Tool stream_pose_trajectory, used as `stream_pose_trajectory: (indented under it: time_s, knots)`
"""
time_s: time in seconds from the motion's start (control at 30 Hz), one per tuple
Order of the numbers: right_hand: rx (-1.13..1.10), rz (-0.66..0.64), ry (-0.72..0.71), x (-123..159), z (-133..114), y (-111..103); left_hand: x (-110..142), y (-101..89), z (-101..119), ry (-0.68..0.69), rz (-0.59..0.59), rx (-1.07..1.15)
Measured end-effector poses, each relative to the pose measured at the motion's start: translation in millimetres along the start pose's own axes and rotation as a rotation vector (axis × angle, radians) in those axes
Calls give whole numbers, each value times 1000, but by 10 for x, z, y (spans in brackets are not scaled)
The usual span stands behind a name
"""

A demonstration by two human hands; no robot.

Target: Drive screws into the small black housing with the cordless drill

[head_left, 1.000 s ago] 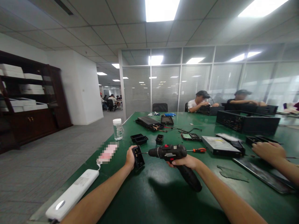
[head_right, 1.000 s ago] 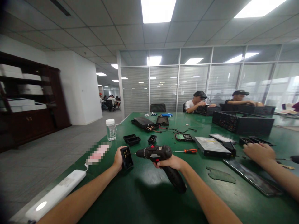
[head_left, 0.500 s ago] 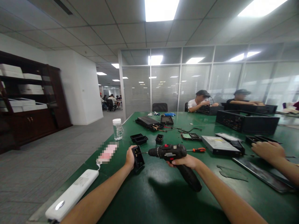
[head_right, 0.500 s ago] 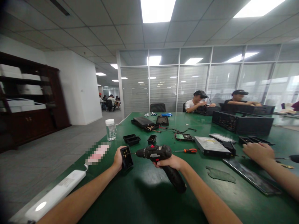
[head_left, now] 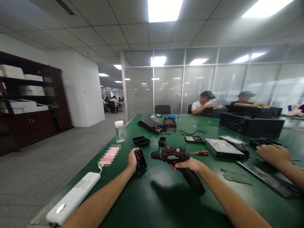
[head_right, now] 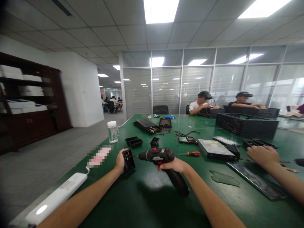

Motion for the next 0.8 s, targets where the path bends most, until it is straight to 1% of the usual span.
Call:
stream_pose_trajectory:
  time_s: [0.17, 0.37, 0.63, 0.8]
  knots:
    - [-10, 1, -3, 2, 3, -1, 9, 6, -6, -36, 2, -9]
    - [-24, 4, 11, -2, 28, -9, -14, -5, -7, 23, 12, -20]
    - [21, -2, -1, -3, -3, -1, -6, 3, -6, 8, -2, -16]
    - [21, 23, 9, 18, -49, 21, -23, 7, -24, 23, -11, -12]
Point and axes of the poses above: each hand's wrist, its own x-axis away from the middle knuckle, its own y-axis out of the palm, z = x × y, the point moved 5 cm from there along -x, towards the middle knuckle, and after that the axes turned 7 degrees about z, right-handed, at the moved point
